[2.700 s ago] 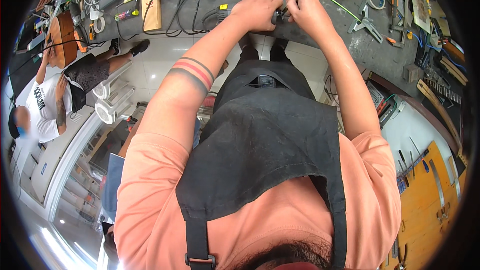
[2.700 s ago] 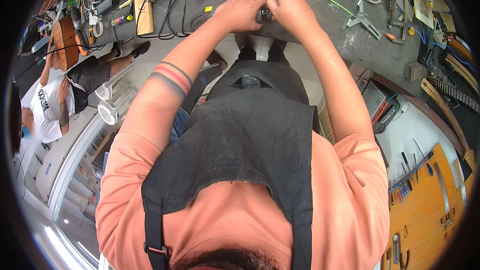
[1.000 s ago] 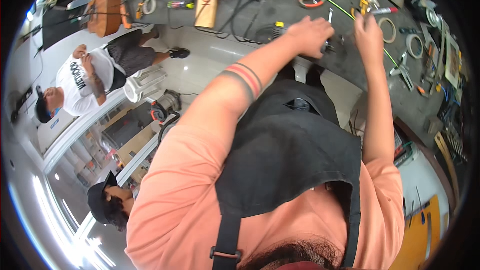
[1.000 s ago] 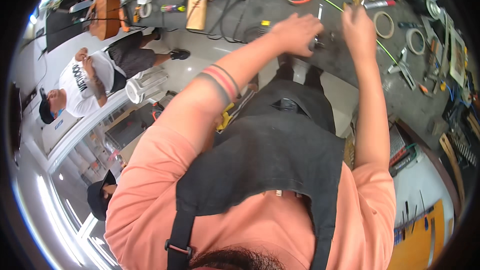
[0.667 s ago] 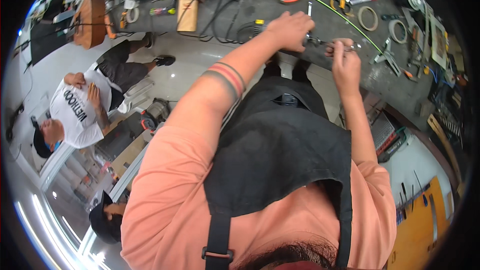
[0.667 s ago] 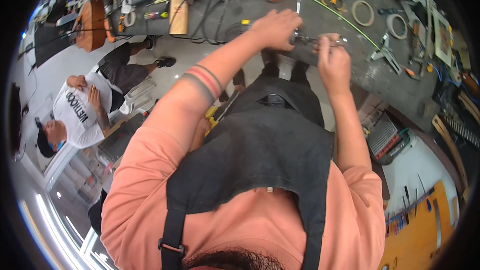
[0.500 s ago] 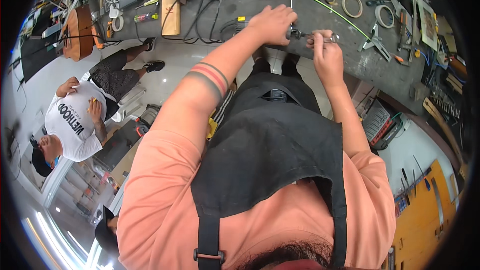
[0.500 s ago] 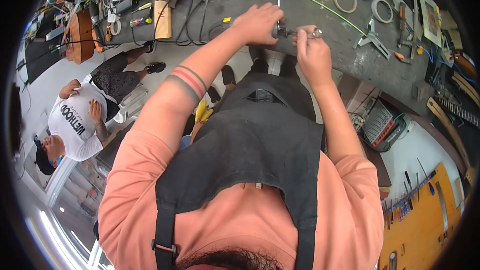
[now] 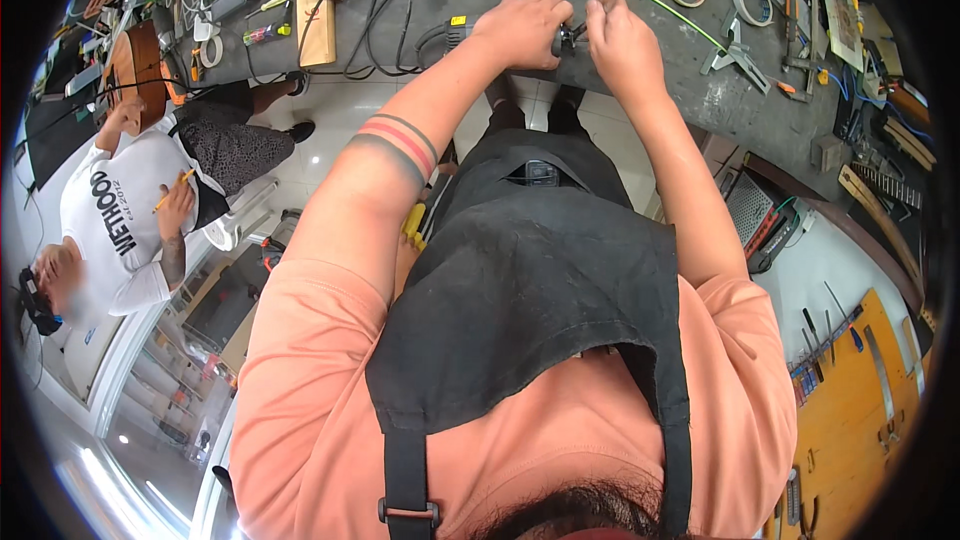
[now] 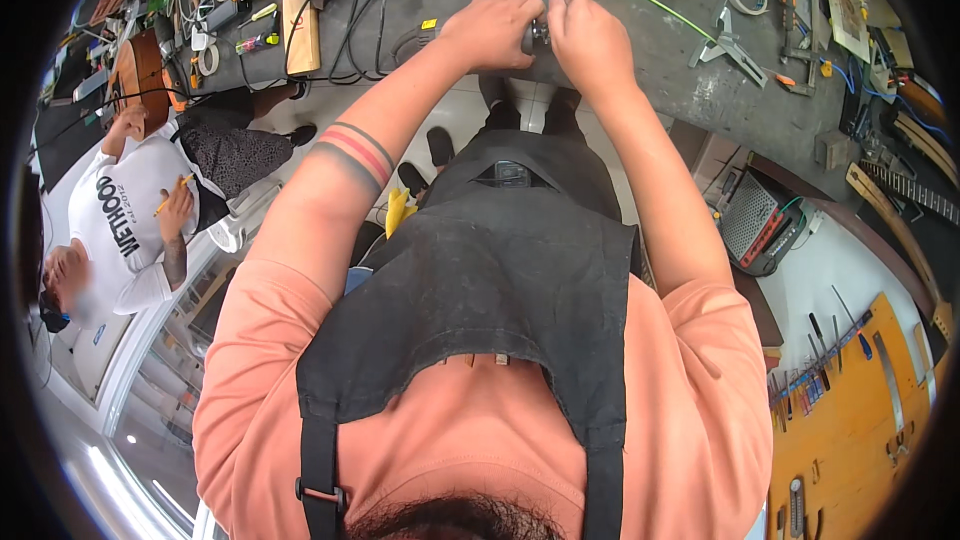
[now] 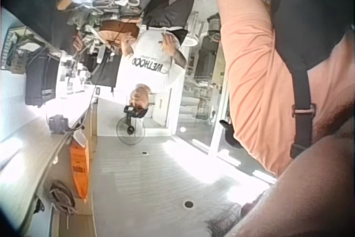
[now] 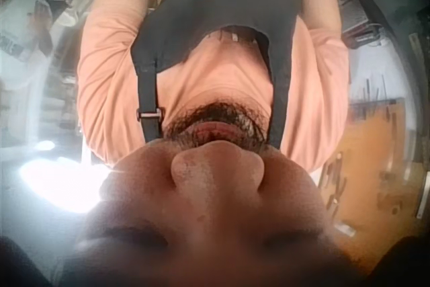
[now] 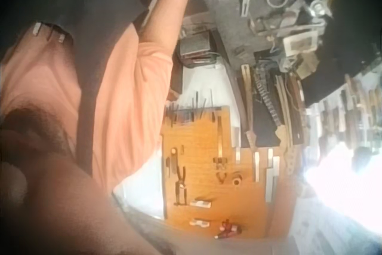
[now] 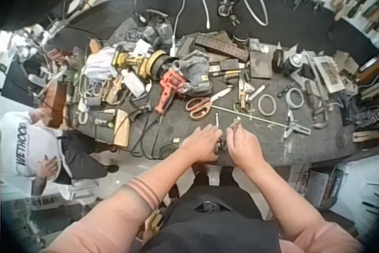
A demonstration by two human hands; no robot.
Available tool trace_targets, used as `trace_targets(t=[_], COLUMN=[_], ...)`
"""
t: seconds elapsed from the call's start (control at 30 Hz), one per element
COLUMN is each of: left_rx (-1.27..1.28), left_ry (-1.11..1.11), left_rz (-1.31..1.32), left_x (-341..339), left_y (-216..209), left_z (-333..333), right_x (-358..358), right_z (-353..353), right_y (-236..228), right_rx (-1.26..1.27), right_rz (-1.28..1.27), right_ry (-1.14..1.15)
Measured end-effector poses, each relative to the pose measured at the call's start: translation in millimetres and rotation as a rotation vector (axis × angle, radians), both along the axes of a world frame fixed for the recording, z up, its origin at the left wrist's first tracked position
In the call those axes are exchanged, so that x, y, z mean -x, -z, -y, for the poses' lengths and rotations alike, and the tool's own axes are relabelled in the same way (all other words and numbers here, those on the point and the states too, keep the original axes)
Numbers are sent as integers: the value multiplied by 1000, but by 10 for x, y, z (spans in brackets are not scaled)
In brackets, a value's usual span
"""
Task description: The person works at a cluttered workbench in a workshop, handling small mechanical components and tools. They pick up a small metal part and a screwdriver, then proceed to manipulate and assemble the parts on the table. The person uses a screwdriver to tighten or adjust a screw on the component while another person works nearby.
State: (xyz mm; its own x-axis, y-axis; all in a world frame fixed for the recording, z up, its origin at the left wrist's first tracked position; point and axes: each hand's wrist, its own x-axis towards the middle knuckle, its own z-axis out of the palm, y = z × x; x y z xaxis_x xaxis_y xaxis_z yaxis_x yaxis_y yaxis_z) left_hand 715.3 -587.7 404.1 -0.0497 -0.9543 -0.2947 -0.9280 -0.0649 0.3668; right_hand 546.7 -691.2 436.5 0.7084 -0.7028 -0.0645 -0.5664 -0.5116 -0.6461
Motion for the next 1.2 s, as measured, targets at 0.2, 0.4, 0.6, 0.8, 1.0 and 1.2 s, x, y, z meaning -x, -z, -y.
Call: trace_targets(t=[0.2,0.4,0.6,0.8,1.0,1.2], left_rx=[17,11,-6,49,1,85], left_ry=[8,21,-31,18,-29,22], left_rz=[1,-8,-13,33,45,33], left_x=[-15,-19,-72,-32,-76,-40], left_y=[42,35,93,174,146,152], left_z=[-19,15,-12,36,-26,23], right_x=[-143,-574,-1005,-1127,-993,-741], right_z=[67,226,343,760,519,732], right_y=[37,306,672,1302,703,1080], right_rx=[66,254,350,568,188,35], right_rz=[-89,419,428,135,-198,-422], right_ry=[-44,281,372,371,276,130])
